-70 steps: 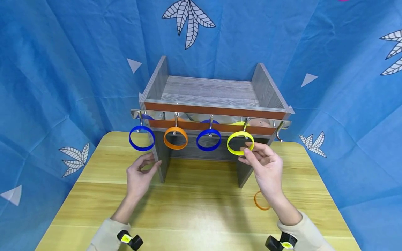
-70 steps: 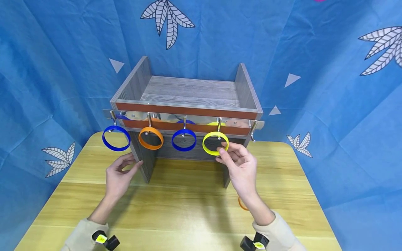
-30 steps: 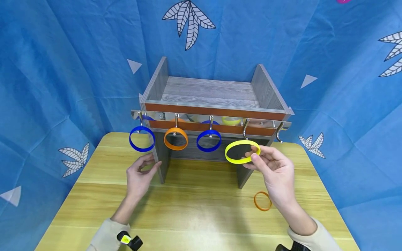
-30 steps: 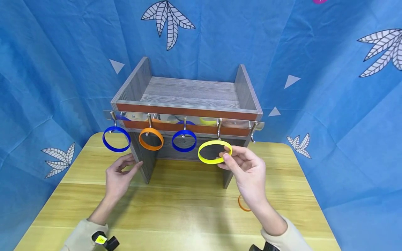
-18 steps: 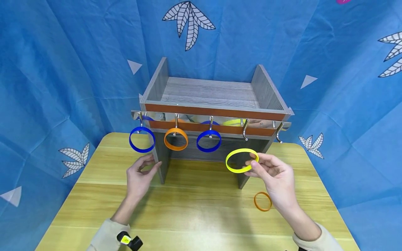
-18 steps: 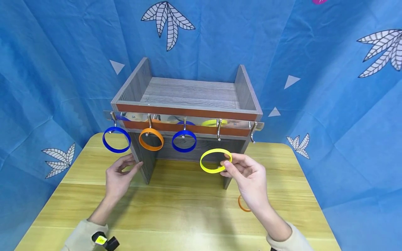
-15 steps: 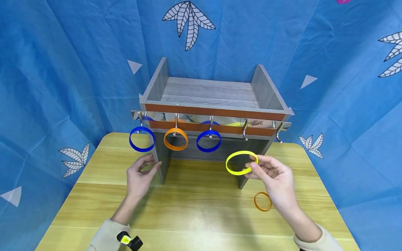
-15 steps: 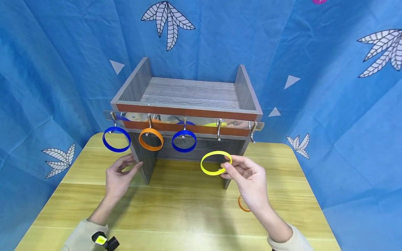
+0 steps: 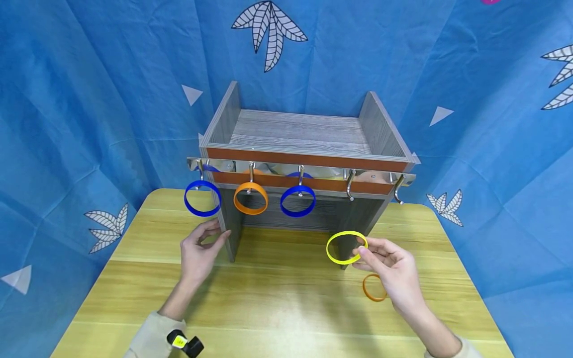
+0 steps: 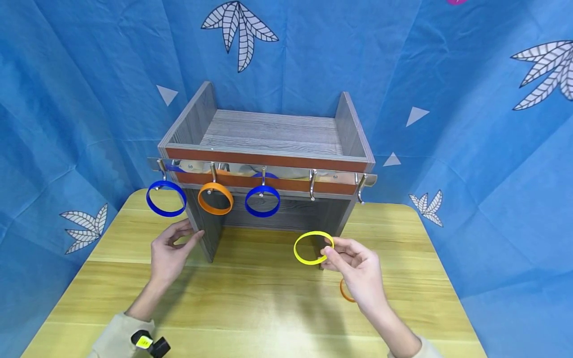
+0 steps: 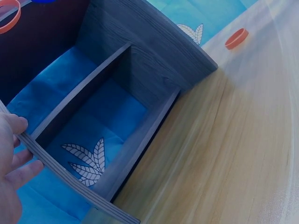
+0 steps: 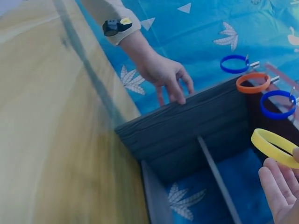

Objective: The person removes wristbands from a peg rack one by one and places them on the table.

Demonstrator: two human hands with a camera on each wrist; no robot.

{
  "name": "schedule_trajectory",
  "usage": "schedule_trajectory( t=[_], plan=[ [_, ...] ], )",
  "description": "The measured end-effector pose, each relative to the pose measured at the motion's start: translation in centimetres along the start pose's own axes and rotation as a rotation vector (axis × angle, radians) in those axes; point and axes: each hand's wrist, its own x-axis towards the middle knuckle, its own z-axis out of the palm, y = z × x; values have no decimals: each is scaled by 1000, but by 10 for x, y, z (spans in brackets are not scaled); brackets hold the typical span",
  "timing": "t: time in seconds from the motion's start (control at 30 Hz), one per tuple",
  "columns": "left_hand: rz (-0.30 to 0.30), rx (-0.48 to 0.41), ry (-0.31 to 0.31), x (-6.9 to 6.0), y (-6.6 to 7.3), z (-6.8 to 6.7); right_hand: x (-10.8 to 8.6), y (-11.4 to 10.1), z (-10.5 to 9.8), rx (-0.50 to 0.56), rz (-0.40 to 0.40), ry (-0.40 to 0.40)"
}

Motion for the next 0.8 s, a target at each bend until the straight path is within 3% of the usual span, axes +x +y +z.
schedule_trajectory(
  t=[0.23,0.53,0.8],
  plan=[
    [6,-18,3,0,0,0,-8,19,-8,-21,68,-16],
    [12,-11,0,0,1,0,-16,42,-15,-60,212,-3],
    [-28,-19,4,0,2,1,-23,66,-20,-123,357,-19]
  ],
)
